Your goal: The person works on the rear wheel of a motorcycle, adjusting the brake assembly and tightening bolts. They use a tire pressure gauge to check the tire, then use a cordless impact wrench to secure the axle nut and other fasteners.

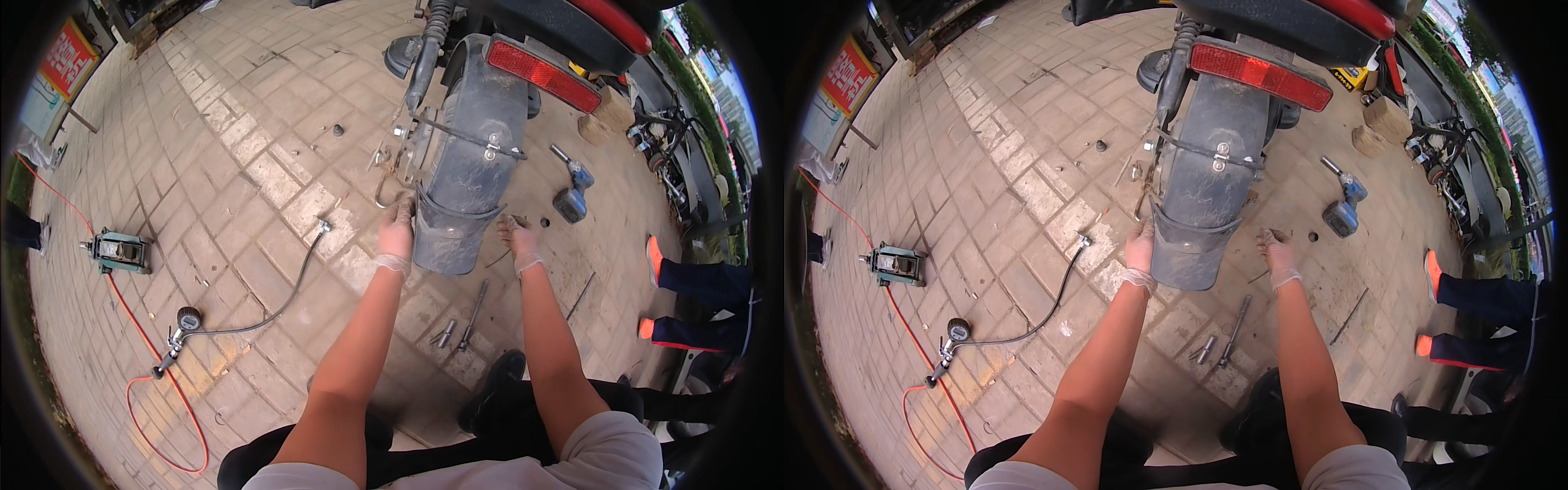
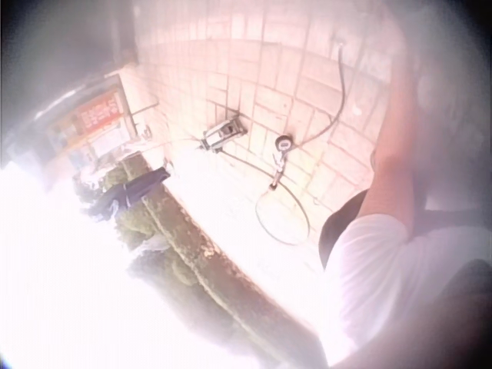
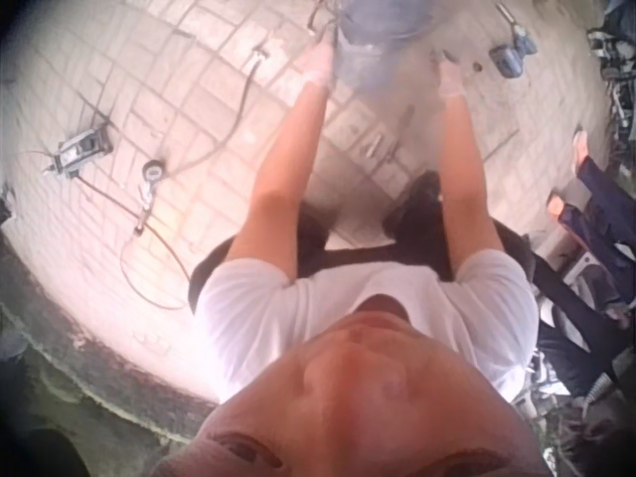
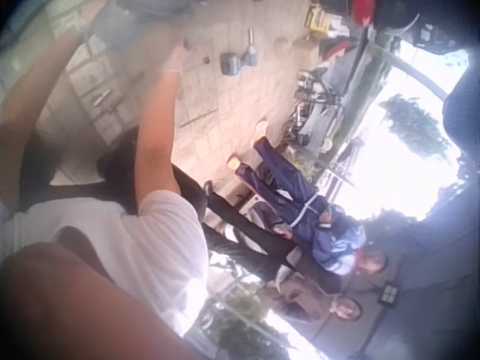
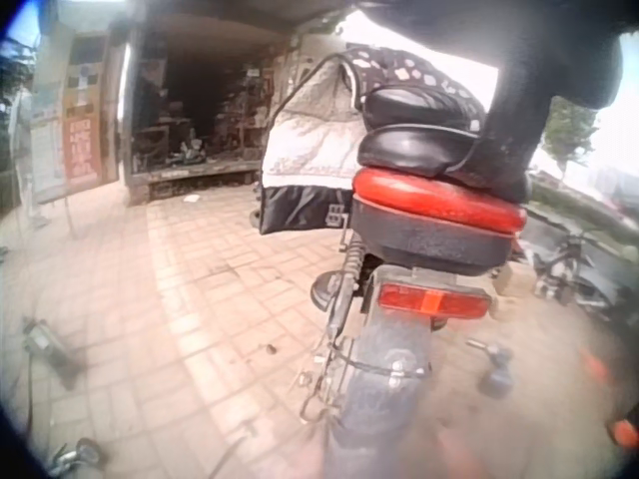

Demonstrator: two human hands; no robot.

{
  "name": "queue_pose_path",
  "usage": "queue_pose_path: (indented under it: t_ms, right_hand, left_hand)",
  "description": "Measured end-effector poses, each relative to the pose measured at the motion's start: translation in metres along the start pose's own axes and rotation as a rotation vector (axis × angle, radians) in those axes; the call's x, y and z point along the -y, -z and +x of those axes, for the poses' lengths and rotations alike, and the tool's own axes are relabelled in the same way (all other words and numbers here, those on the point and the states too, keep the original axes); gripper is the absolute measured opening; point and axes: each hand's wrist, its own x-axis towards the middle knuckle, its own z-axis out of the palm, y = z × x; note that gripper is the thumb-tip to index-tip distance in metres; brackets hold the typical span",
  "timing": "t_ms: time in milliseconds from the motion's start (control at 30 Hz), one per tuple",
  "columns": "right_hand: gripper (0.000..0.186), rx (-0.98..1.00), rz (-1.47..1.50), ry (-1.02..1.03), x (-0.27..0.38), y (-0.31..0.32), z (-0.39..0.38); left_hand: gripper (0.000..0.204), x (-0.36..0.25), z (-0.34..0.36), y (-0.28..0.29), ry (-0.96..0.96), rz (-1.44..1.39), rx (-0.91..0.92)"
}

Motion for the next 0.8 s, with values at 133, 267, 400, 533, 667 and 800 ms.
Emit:
queue_pose_path:
  t_ms: [133,267,400,533,667,800]
  right_hand:
    - [0.032,0.066,0.017,0.054,0.006,-0.019,-0.015]
    - [0.033,0.079,0.109,-0.007,0.013,-0.043,-0.042]
    - [0.033,0.094,0.482,-0.013,0.004,-0.052,-0.069]
    - [0.041,0.231,0.367,0.244,-0.025,-0.058,-0.087]
    - [0.048,0.177,0.551,0.127,-0.045,-0.070,-0.100]
    - [0.048,0.162,0.343,0.197,-0.034,-0.075,-0.114]
  left_hand:
    - [0.034,-0.014,0.009,-0.002,-0.005,-0.010,-0.018]
    - [0.049,-0.032,0.029,-0.011,0.038,0.207,-0.043]
    - [0.075,-0.035,0.055,-0.018,0.112,0.120,0.163]
    - [0.087,-0.018,0.074,-0.019,0.056,0.284,0.221]
    - [0.093,-0.002,0.078,-0.027,-0.069,0.186,0.239]
    - [0.085,-0.003,0.070,-0.037,-0.073,0.220,0.125]
